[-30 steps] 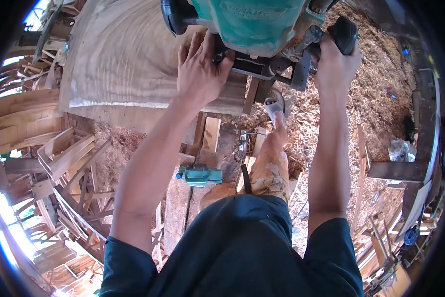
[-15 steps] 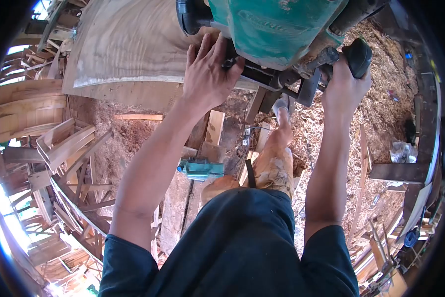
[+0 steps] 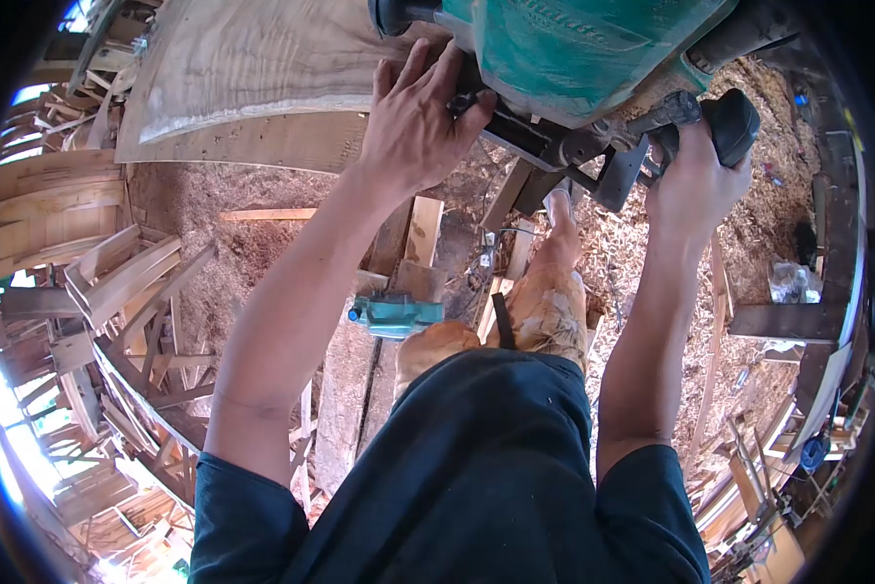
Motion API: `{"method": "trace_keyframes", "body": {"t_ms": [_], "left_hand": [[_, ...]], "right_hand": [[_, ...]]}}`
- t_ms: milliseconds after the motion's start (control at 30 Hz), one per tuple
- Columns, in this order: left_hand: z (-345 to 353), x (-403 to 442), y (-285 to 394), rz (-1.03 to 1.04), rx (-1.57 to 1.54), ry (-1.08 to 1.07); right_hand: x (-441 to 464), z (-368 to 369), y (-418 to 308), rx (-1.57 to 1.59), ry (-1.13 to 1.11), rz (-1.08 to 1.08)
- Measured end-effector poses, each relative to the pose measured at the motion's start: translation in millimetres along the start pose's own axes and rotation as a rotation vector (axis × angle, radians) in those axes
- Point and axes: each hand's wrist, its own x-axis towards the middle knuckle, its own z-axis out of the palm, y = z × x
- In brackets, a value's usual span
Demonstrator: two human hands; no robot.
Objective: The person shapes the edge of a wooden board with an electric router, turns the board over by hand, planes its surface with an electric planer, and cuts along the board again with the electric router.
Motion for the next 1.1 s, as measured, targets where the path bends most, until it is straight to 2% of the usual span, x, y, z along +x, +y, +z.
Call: {"method": "trace_keyframes", "body": {"t_ms": [133, 200, 300, 400, 500, 600, 800, 900, 1000, 1100], "left_hand": [[-1.9, -1.3, -1.6, 0.049, -0.002, 0.005], [-8.5, -0.4, -1.0, 0.048, -0.037, -0.064], [-6.7, -0.8, -4.3, 0.049, -0.037, -0.054], [-2.0, -5.4, -8.4, 0.04, 0.001, -0.029], [-0.9, -3.4, -14.6, 0.111, 0.014, -0.025], [-8.0, -3.7, -10.3, 0.058, -0.027, -0.095], [-2.8, -3.0, -20.6, 0.141, 0.008, -0.056], [-2.7, -2.9, -21.4, 0.127, 0.095, -0.058], [-2.3, -3.9, -28.8, 0.208, 0.224, -0.092], [1.3, -1.2, -30.1, 0.198, 0.013, -0.006]], "right_hand": [[-10.1, -12.1, 2.9, -0.033, -0.017, 0.004], [-15.9, -12.4, -1.8, -0.115, -0.011, -0.02], [-22.5, -8.5, -5.0, -0.037, 0.045, 0.028], [-27.5, -7.4, -3.1, -0.101, 0.051, -0.118], [-41.4, -1.4, -19.7, -0.041, 0.096, 0.041], [-45.9, 1.6, -21.0, -0.014, 0.127, 0.046], [-60.6, -0.7, -26.0, -0.129, 0.164, 0.063], [-65.4, -0.3, -27.3, -0.174, 0.163, 0.037], [-70.0, 2.2, -29.2, -0.169, 0.172, 0.049], [-71.2, 2.6, -27.5, -0.107, 0.16, 0.018]]}}
